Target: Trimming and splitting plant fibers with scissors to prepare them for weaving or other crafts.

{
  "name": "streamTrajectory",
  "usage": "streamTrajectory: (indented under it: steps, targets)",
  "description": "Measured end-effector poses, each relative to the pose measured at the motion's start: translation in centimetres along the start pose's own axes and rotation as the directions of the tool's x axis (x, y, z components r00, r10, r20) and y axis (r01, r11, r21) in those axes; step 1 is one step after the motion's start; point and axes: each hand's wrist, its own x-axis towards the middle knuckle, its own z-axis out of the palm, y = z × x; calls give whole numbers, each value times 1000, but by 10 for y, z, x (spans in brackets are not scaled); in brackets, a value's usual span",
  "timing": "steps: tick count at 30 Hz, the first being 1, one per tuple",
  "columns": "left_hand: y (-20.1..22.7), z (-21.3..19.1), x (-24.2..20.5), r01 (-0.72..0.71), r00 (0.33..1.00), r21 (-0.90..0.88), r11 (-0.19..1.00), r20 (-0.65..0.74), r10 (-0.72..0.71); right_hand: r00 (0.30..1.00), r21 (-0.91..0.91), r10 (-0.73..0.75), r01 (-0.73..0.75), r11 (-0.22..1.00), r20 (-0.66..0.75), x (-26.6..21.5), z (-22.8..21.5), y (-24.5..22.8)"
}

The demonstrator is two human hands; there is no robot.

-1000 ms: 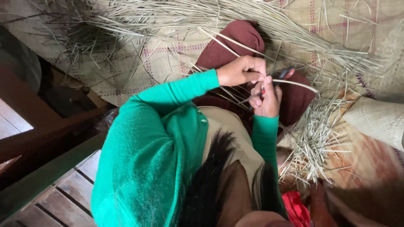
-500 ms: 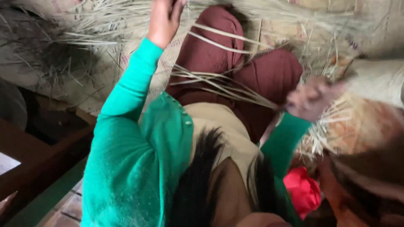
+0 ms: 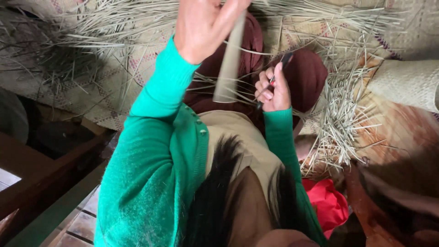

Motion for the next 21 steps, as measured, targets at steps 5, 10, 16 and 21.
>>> streamTrajectory:
  steps: [5, 10, 16, 21]
  targets:
    - [13, -6, -3, 54, 998, -93, 994, -26, -56, 997, -23, 56, -55, 998, 53, 1, 0, 7]
    - [-11, 31, -42, 379, 913, -604, 701, 370, -174, 997, -114, 40, -33, 993, 60, 4, 5, 16]
    - [-30, 54, -71, 656, 723, -477, 585, 620, -305, 987, -247, -73, 36, 968, -145, 5, 14, 18]
    - [-43, 62, -77, 685, 679, -471, 555, 688, -255, 969, -331, -168, 100, 938, -183, 3, 25, 16]
